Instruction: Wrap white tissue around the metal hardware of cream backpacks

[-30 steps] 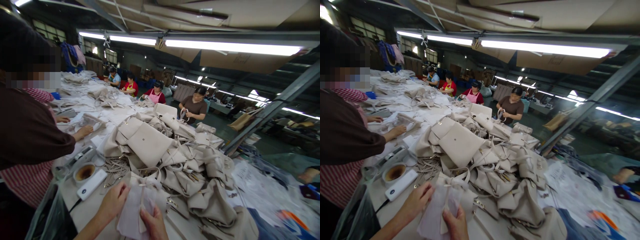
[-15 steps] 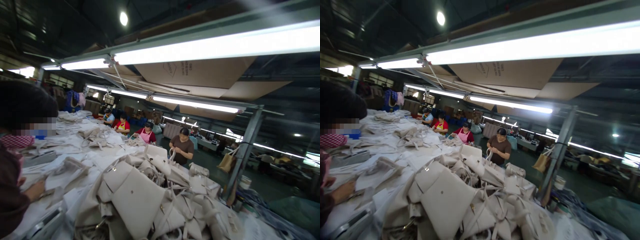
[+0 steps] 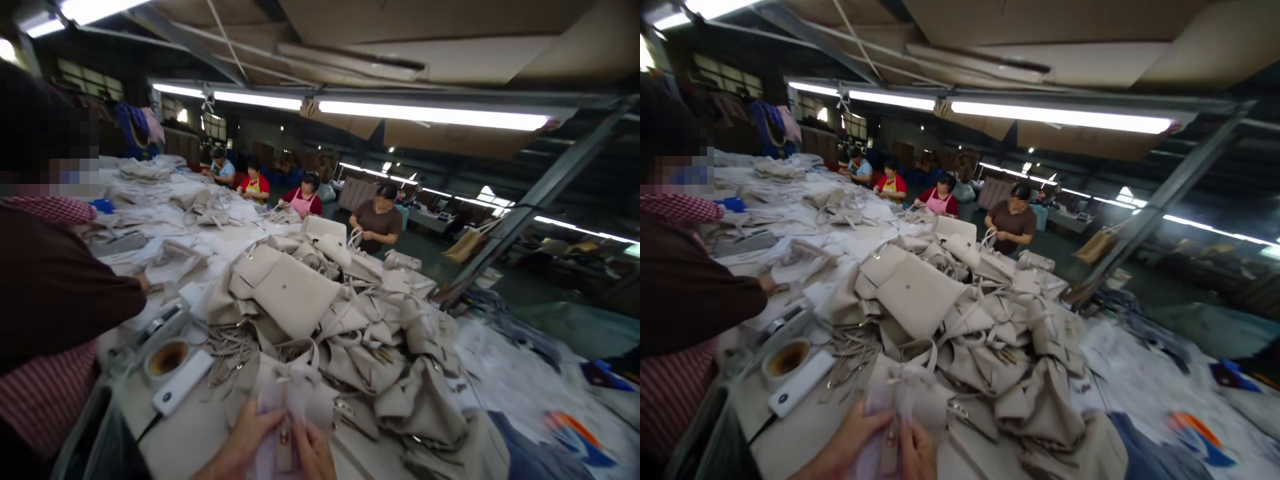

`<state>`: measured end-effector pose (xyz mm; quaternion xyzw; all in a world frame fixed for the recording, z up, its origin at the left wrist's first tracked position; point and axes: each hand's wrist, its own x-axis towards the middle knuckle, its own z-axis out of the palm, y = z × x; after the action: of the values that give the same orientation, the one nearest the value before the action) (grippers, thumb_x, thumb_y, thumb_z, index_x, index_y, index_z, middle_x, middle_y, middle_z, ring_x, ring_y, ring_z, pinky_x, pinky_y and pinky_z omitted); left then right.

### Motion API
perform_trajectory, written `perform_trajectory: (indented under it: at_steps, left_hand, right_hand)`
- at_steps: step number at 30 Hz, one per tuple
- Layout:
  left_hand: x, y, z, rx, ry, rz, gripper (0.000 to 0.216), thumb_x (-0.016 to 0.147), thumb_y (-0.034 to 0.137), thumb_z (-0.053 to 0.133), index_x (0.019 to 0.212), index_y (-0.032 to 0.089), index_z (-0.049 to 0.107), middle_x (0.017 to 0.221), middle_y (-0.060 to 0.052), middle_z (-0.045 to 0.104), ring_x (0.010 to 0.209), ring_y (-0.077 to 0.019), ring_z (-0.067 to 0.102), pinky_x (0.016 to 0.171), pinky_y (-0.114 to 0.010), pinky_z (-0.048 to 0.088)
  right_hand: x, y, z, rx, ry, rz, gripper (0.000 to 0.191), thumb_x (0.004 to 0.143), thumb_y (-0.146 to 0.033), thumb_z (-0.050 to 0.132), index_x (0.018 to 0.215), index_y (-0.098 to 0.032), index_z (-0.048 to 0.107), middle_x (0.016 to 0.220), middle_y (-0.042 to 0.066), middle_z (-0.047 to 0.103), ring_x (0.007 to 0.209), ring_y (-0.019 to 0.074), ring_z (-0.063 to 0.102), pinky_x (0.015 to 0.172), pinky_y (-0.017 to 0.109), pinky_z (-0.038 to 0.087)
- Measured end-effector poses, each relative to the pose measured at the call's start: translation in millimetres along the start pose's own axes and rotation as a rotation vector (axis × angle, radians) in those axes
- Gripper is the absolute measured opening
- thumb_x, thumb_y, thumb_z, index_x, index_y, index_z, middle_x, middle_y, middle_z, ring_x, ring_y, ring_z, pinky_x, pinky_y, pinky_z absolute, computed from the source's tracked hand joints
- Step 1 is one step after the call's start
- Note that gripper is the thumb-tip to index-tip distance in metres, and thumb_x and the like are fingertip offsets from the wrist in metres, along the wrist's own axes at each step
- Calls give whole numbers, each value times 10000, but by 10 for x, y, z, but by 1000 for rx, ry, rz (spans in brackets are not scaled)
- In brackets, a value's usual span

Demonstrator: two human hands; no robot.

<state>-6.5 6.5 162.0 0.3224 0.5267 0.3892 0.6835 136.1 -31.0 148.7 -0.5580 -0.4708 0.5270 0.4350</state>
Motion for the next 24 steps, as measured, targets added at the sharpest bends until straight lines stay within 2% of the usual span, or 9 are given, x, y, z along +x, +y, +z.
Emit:
perform_trajectory:
  at_steps: [4,7,11,14,18,21,24]
  left_hand:
    - [-86,74,28,34,19,40,306,515,381,787,653,125,690,571,-4,648,556,-163,568,579,-288,440]
    - [-96,127,50,31,19,52,300,510,368,778,654,120,689,596,-15,660,582,-166,571,585,-284,443]
    - [-125,158,49,16,0,40,324,523,392,771,675,118,687,617,-29,673,583,-177,586,579,-291,452]
    - [-156,198,23,10,9,15,326,532,390,781,702,130,680,627,-20,679,596,-178,601,587,-289,459]
    - [-185,244,-21,-31,-56,-51,315,527,372,796,696,143,661,578,7,659,562,-160,586,594,-287,464]
    - [-195,250,-35,-32,-105,-99,304,533,339,787,736,138,682,616,-2,683,581,-166,598,607,-290,467]
    - [-199,248,-26,-4,-121,-93,284,533,296,767,755,131,704,654,-19,710,615,-185,616,626,-295,470]
  right_hand:
    - [-73,-178,54,79,73,49,668,711,-765,561,790,-128,746,718,70,705,744,247,607,689,329,468]
    - [-102,-313,53,127,24,51,619,711,-742,590,783,-147,744,696,50,682,736,232,588,687,317,466]
    - [-113,-255,52,335,-34,106,594,668,-741,632,786,-170,747,731,57,692,703,229,602,701,348,497]
    - [-146,-190,59,586,-127,147,523,635,-625,719,909,-180,753,814,76,726,710,238,641,702,369,517]
    - [-233,-222,40,739,-271,167,466,613,-430,775,995,-164,747,870,108,750,730,253,675,701,377,526]
    - [-253,-229,23,716,-219,175,463,648,-478,778,1007,-186,746,928,105,756,769,250,675,721,366,519]
    - [-209,-188,25,537,-120,152,438,697,-548,744,924,-174,760,836,83,752,763,243,659,743,354,504]
